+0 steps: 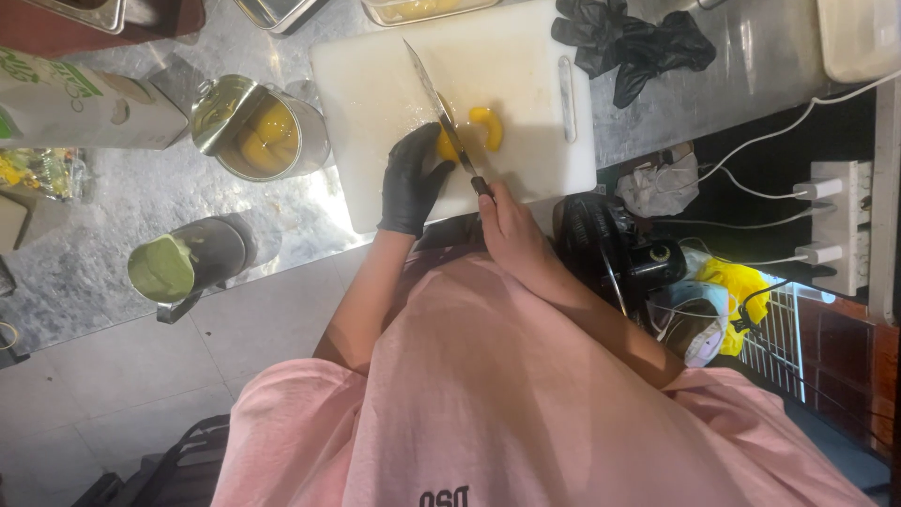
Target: Slicing canned peach halves on a cutting board using a chef's knife.
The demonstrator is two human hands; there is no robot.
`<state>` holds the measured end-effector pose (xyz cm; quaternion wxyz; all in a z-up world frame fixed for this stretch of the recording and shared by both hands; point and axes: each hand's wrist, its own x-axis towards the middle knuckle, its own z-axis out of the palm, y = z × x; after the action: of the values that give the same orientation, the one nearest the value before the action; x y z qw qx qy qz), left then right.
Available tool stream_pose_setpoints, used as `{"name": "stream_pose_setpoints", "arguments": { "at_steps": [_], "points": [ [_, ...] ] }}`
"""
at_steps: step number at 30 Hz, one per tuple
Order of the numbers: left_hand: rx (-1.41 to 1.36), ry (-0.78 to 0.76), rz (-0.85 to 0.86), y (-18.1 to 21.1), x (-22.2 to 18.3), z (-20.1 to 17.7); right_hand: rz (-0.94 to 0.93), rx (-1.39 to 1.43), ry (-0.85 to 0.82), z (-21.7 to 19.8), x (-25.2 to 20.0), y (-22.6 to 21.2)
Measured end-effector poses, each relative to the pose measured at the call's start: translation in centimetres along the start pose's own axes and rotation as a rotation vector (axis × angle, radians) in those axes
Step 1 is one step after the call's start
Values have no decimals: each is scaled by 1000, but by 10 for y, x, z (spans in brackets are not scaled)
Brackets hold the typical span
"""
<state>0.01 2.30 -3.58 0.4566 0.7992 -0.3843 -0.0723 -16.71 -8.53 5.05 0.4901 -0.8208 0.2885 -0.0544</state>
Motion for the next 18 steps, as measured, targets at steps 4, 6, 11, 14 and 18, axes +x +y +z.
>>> {"name": "stream_pose_setpoints", "arguments": {
  "at_steps": [4,6,11,14,18],
  "points": [
    [-15,31,-10,3,-1,4,115,-9,-65,-1,3,-10],
    [-17,26,-19,3,2,0,61,-9,-35,2,4,-6],
    [-16,21,-25,3,1,-1,11,-30,-16,2,5,-6],
    [-12,17,-24,3,1,0,74,-17,-61,2,6,-6],
    [-4,10,-40,4,-1,-2,56,-49,-84,-1,-5,-7]
  ]
}}
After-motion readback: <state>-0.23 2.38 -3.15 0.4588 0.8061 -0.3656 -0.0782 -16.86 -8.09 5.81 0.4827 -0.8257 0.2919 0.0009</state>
